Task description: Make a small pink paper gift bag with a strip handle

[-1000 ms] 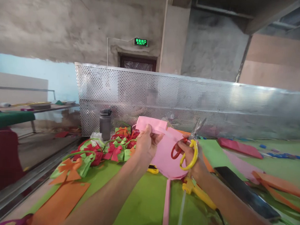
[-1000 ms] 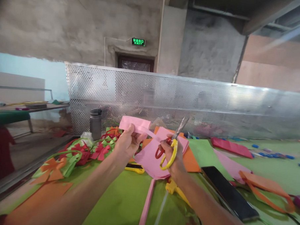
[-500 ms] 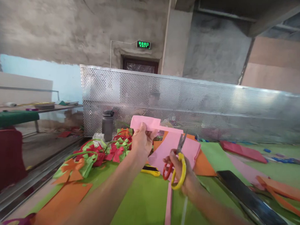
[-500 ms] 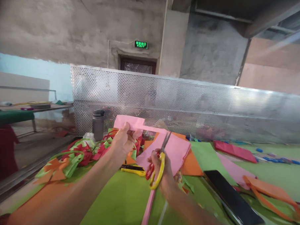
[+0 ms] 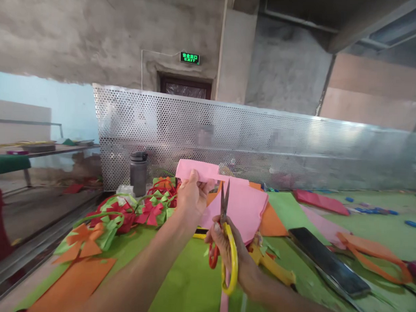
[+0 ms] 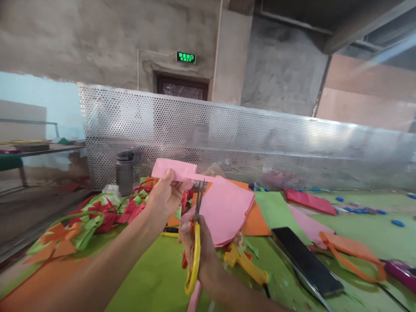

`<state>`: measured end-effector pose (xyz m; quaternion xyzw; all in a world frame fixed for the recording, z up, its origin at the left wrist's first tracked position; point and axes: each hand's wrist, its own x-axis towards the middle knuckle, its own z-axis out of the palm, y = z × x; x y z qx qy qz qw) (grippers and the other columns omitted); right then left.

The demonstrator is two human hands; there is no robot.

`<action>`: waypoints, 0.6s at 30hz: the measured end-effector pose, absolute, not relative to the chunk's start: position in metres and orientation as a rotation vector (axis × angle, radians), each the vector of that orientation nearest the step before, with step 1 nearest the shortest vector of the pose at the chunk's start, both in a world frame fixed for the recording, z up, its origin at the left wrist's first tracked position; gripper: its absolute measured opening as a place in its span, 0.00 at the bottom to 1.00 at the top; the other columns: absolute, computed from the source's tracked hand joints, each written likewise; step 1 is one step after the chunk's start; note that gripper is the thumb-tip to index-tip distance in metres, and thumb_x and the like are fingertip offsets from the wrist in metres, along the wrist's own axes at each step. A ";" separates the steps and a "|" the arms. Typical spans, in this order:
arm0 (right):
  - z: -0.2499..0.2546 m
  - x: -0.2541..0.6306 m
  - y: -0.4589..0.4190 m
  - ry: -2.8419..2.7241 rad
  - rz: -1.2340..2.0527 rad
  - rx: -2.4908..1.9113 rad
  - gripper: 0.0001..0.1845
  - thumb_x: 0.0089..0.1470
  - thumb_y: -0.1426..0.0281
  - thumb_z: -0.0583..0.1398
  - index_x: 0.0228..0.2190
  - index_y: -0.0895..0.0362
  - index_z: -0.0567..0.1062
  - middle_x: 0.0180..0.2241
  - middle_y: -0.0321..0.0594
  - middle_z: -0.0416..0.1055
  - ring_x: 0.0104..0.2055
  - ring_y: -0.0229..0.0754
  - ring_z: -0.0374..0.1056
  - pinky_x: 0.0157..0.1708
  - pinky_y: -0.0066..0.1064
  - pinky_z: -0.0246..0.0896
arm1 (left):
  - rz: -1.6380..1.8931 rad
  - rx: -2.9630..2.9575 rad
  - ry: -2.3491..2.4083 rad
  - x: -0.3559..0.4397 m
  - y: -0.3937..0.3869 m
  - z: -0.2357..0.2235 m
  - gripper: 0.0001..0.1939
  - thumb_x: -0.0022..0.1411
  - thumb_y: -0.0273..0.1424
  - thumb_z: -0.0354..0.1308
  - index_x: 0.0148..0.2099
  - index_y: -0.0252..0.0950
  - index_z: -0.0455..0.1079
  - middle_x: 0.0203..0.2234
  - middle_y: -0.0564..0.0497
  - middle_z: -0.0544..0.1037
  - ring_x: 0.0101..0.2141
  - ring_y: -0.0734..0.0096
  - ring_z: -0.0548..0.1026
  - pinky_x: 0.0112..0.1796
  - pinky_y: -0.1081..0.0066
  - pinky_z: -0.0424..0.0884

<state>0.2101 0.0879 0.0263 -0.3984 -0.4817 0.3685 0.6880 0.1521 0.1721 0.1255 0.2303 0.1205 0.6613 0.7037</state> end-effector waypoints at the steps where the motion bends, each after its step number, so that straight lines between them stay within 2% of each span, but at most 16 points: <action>1: 0.026 0.212 0.089 -1.098 0.832 -0.918 0.19 0.48 0.52 0.58 0.34 0.53 0.65 0.22 0.30 0.60 0.16 0.32 0.57 0.09 0.22 0.54 | 1.461 0.517 0.270 0.154 0.170 0.125 0.10 0.63 0.24 0.51 0.27 0.32 0.65 0.19 0.54 0.73 0.20 0.79 0.73 0.29 0.75 0.74; 4: 0.025 0.216 0.091 -1.130 0.861 -0.974 0.20 0.51 0.51 0.54 0.36 0.53 0.62 0.22 0.27 0.59 0.14 0.29 0.55 0.09 0.21 0.54 | 1.443 0.520 0.277 0.159 0.166 0.121 0.08 0.62 0.25 0.52 0.29 0.32 0.66 0.20 0.54 0.74 0.21 0.78 0.74 0.30 0.74 0.75; 8: 0.024 0.218 0.092 -1.161 0.887 -0.989 0.21 0.51 0.50 0.54 0.37 0.53 0.60 0.23 0.28 0.60 0.12 0.29 0.56 0.09 0.22 0.56 | 1.434 0.515 0.274 0.164 0.161 0.118 0.05 0.61 0.25 0.54 0.31 0.32 0.67 0.20 0.54 0.74 0.22 0.77 0.75 0.32 0.71 0.76; 13: 0.028 0.216 0.092 -1.195 0.832 -0.972 0.17 0.54 0.52 0.52 0.33 0.54 0.61 0.24 0.30 0.62 0.14 0.28 0.57 0.13 0.22 0.59 | 1.437 0.516 0.273 0.168 0.156 0.117 0.06 0.62 0.23 0.50 0.35 0.34 0.68 0.21 0.54 0.75 0.25 0.75 0.77 0.36 0.68 0.75; 18: 0.032 0.216 0.091 -1.195 0.800 -0.986 0.16 0.56 0.53 0.51 0.32 0.54 0.61 0.24 0.30 0.62 0.16 0.29 0.58 0.14 0.23 0.60 | 1.451 0.512 0.285 0.171 0.156 0.116 0.05 0.61 0.23 0.52 0.34 0.33 0.68 0.22 0.53 0.75 0.25 0.76 0.77 0.37 0.69 0.75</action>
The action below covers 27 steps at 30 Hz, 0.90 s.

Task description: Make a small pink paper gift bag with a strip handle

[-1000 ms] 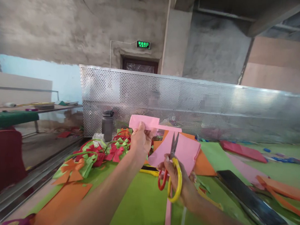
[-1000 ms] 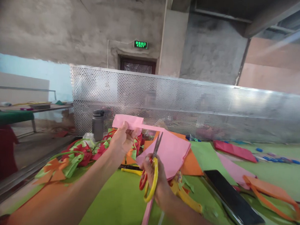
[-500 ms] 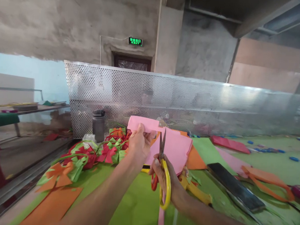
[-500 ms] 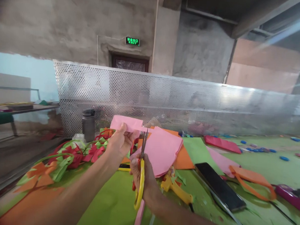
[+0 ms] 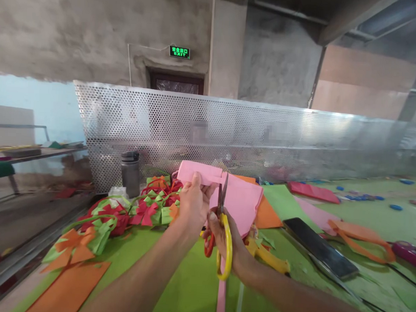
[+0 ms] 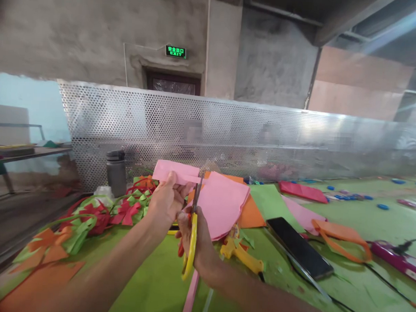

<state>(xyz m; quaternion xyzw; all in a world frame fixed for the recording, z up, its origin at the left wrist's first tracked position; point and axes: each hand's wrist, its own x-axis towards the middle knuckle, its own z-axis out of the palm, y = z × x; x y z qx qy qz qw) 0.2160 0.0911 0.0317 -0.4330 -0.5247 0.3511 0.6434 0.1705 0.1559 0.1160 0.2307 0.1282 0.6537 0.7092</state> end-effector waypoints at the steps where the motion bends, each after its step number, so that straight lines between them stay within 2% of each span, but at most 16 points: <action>1: 0.033 0.216 0.090 -1.197 0.800 -0.993 0.16 0.56 0.53 0.50 0.32 0.54 0.60 0.24 0.30 0.62 0.17 0.30 0.59 0.14 0.23 0.60 | 1.456 0.513 0.285 0.171 0.156 0.115 0.05 0.61 0.23 0.52 0.33 0.33 0.67 0.23 0.53 0.75 0.25 0.76 0.77 0.37 0.69 0.75; 7: 0.040 0.216 0.084 -1.193 0.832 -0.977 0.19 0.53 0.50 0.52 0.34 0.54 0.60 0.25 0.32 0.63 0.21 0.32 0.62 0.18 0.24 0.63 | 1.480 0.524 0.305 0.174 0.158 0.110 0.03 0.60 0.25 0.55 0.33 0.33 0.67 0.23 0.52 0.76 0.27 0.75 0.77 0.38 0.69 0.75; 16: 0.029 0.219 0.094 -1.161 0.917 -0.923 0.21 0.51 0.49 0.53 0.31 0.54 0.60 0.18 0.26 0.59 0.15 0.31 0.59 0.13 0.23 0.59 | 1.485 0.555 0.330 0.177 0.160 0.104 0.03 0.59 0.27 0.56 0.32 0.33 0.67 0.26 0.51 0.77 0.30 0.72 0.78 0.40 0.68 0.75; 27: 0.033 0.217 0.091 -1.123 0.947 -0.950 0.21 0.51 0.49 0.54 0.31 0.55 0.60 0.18 0.27 0.60 0.14 0.31 0.59 0.11 0.23 0.57 | 1.478 0.571 0.331 0.176 0.164 0.101 0.04 0.59 0.27 0.56 0.32 0.34 0.66 0.27 0.51 0.76 0.31 0.72 0.78 0.39 0.67 0.75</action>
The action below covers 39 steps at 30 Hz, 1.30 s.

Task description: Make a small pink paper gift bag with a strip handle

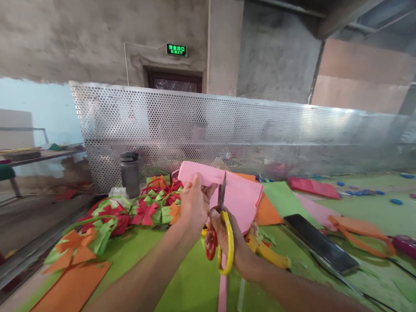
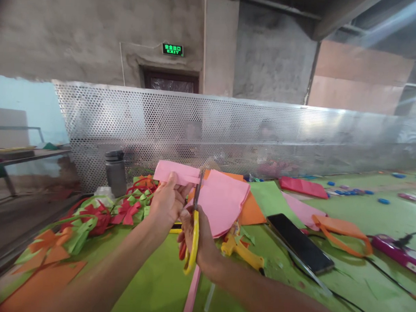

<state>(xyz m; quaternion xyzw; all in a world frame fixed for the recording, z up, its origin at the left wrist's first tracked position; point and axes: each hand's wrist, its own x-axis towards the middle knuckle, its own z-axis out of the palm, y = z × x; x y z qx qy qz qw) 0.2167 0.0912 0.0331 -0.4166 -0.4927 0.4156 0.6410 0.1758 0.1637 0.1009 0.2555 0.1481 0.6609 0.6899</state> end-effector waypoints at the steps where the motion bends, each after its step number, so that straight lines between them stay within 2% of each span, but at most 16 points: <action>1: 0.033 0.217 0.092 -1.122 0.949 -0.950 0.21 0.50 0.49 0.54 0.31 0.55 0.60 0.18 0.27 0.60 0.14 0.31 0.59 0.11 0.22 0.57 | 1.477 0.571 0.333 0.176 0.164 0.101 0.04 0.59 0.27 0.56 0.32 0.34 0.66 0.27 0.51 0.76 0.32 0.72 0.78 0.39 0.67 0.75; 9: 0.029 0.219 0.093 -1.091 0.971 -0.951 0.21 0.50 0.50 0.55 0.35 0.54 0.58 0.18 0.25 0.60 0.14 0.31 0.59 0.10 0.22 0.57 | 1.481 0.555 0.335 0.176 0.165 0.101 0.05 0.58 0.27 0.57 0.31 0.33 0.64 0.27 0.50 0.76 0.31 0.72 0.78 0.39 0.67 0.75; 18: 0.034 0.217 0.089 -1.093 0.986 -0.952 0.22 0.48 0.48 0.55 0.28 0.54 0.58 0.16 0.24 0.56 0.13 0.32 0.59 0.10 0.23 0.57 | 1.464 0.527 0.327 0.175 0.163 0.104 0.05 0.58 0.26 0.56 0.30 0.33 0.65 0.27 0.50 0.77 0.32 0.72 0.78 0.40 0.67 0.74; 23: 0.033 0.218 0.088 -1.125 0.986 -0.940 0.21 0.51 0.49 0.52 0.31 0.54 0.60 0.17 0.26 0.60 0.14 0.32 0.60 0.12 0.24 0.59 | 1.444 0.526 0.332 0.173 0.162 0.107 0.04 0.60 0.25 0.54 0.32 0.33 0.67 0.24 0.51 0.76 0.28 0.73 0.78 0.38 0.67 0.75; 27: 0.032 0.219 0.092 -1.164 0.937 -0.979 0.25 0.48 0.45 0.52 0.26 0.55 0.61 0.15 0.28 0.61 0.13 0.33 0.60 0.12 0.24 0.58 | 1.430 0.519 0.332 0.173 0.162 0.108 0.04 0.61 0.25 0.52 0.35 0.33 0.68 0.23 0.51 0.76 0.26 0.74 0.77 0.38 0.68 0.75; 34: 0.041 0.216 0.087 -1.247 0.786 -0.985 0.26 0.50 0.45 0.50 0.25 0.56 0.64 0.24 0.37 0.66 0.23 0.37 0.65 0.13 0.22 0.59 | 1.417 0.500 0.326 0.173 0.165 0.106 0.03 0.61 0.26 0.53 0.36 0.32 0.68 0.24 0.50 0.77 0.25 0.73 0.77 0.36 0.67 0.75; 39: 0.037 0.218 0.091 -1.254 0.792 -1.000 0.24 0.50 0.46 0.51 0.27 0.55 0.64 0.23 0.34 0.65 0.17 0.32 0.61 0.12 0.23 0.60 | 1.412 0.490 0.334 0.170 0.164 0.108 0.04 0.61 0.26 0.53 0.35 0.32 0.69 0.23 0.50 0.76 0.23 0.74 0.76 0.34 0.68 0.75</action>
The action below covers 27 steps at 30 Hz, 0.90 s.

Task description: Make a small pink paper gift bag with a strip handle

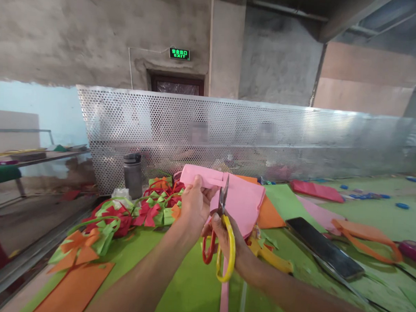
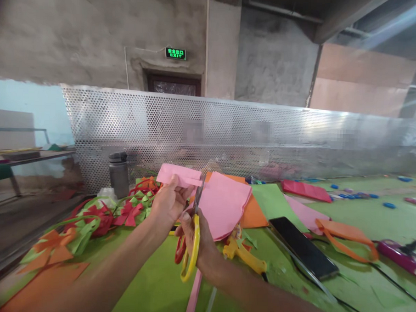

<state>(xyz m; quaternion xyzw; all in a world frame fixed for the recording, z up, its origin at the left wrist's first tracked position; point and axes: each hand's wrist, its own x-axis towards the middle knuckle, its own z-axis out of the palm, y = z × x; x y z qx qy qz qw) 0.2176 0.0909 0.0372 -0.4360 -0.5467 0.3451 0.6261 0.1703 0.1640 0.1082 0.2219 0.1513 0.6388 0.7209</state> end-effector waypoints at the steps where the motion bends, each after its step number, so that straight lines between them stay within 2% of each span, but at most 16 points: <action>1: 0.036 0.218 0.091 -1.260 0.804 -0.997 0.24 0.50 0.46 0.51 0.28 0.56 0.64 0.23 0.34 0.65 0.16 0.31 0.60 0.12 0.23 0.60 | 1.411 0.491 0.336 0.170 0.164 0.108 0.04 0.61 0.26 0.53 0.35 0.32 0.69 0.23 0.51 0.76 0.23 0.74 0.76 0.34 0.68 0.75; 6: 0.036 0.219 0.089 -1.270 0.940 -0.927 0.24 0.51 0.47 0.51 0.33 0.56 0.63 0.20 0.29 0.64 0.11 0.30 0.57 0.10 0.24 0.59 | 1.410 0.505 0.341 0.170 0.166 0.108 0.04 0.61 0.26 0.54 0.35 0.32 0.69 0.22 0.51 0.76 0.23 0.74 0.76 0.32 0.69 0.75; 10: 0.039 0.218 0.086 -1.240 0.912 -0.941 0.22 0.52 0.49 0.52 0.30 0.56 0.62 0.16 0.28 0.62 0.12 0.30 0.59 0.12 0.22 0.59 | 1.410 0.511 0.356 0.170 0.165 0.108 0.03 0.61 0.26 0.54 0.35 0.33 0.69 0.20 0.53 0.74 0.22 0.75 0.75 0.31 0.70 0.75; 17: 0.038 0.220 0.088 -1.231 0.959 -0.973 0.24 0.51 0.46 0.50 0.27 0.55 0.60 0.12 0.27 0.61 0.10 0.34 0.60 0.08 0.23 0.54 | 1.400 0.531 0.355 0.170 0.166 0.107 0.04 0.61 0.28 0.54 0.37 0.33 0.69 0.21 0.52 0.75 0.23 0.74 0.75 0.30 0.70 0.76; 23: 0.048 0.218 0.079 -1.208 0.944 -1.021 0.22 0.50 0.47 0.52 0.30 0.54 0.59 0.14 0.25 0.61 0.10 0.32 0.58 0.09 0.23 0.52 | 1.405 0.535 0.352 0.171 0.168 0.104 0.05 0.61 0.29 0.53 0.37 0.33 0.68 0.23 0.51 0.76 0.25 0.73 0.76 0.32 0.69 0.76; 27: 0.043 0.220 0.080 -1.211 0.941 -0.999 0.23 0.50 0.46 0.51 0.30 0.53 0.57 0.12 0.23 0.57 0.10 0.32 0.57 0.11 0.24 0.54 | 1.408 0.532 0.354 0.170 0.167 0.105 0.04 0.62 0.27 0.53 0.36 0.33 0.68 0.23 0.52 0.76 0.25 0.74 0.76 0.34 0.67 0.76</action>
